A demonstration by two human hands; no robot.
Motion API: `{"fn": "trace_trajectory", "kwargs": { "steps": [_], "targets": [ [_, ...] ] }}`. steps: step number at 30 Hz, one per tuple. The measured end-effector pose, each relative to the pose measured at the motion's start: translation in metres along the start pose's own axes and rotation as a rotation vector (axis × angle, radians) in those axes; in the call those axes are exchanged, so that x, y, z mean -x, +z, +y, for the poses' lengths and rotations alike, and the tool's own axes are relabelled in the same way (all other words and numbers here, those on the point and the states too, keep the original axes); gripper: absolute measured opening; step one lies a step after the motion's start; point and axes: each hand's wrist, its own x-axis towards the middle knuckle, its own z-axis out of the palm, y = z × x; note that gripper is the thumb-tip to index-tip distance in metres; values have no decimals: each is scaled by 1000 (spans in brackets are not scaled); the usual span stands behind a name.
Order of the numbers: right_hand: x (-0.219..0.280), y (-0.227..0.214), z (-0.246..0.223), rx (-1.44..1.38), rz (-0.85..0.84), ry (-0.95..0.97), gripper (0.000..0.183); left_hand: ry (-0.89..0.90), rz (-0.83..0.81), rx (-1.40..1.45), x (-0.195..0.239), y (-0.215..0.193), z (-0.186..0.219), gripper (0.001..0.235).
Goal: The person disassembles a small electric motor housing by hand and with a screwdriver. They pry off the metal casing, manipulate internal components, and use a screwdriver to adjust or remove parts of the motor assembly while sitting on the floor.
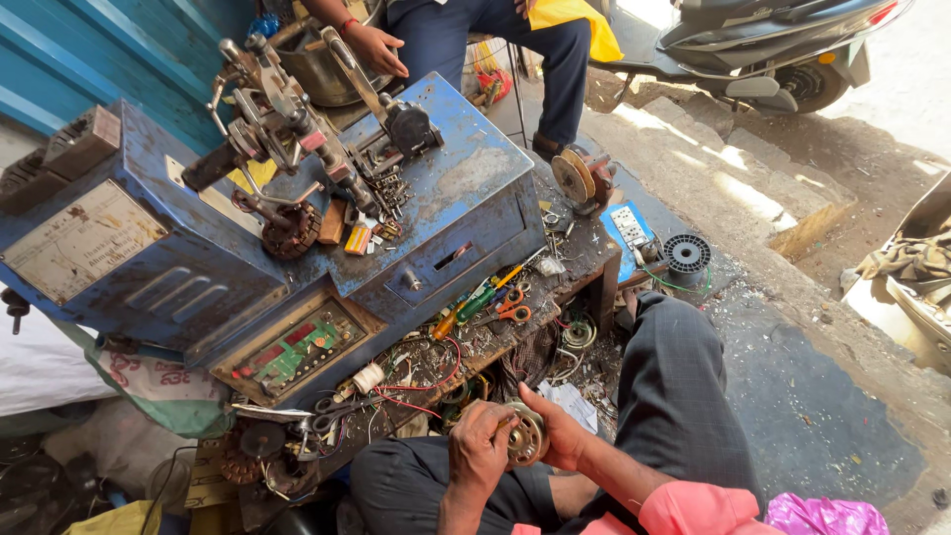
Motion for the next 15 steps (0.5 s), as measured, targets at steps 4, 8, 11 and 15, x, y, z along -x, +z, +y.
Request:
{"fn": "trace_trajectory", "kwargs": {
  "steps": [4, 8, 11, 15],
  "targets": [
    [1, -1, 1, -2, 9, 15, 77, 7, -6, 27, 1, -1, -1, 13],
    [1, 0, 1, -10, 43, 13, 77, -47, 3, 38, 2, 3, -3, 14],
    [3, 2, 0, -21, 46, 32, 79, -51, 16, 47, 2, 4, -5, 14],
    [5, 4, -2, 18, 27, 21, 78, -5, -9, 66, 1, 2, -10, 13]
  ]
}}
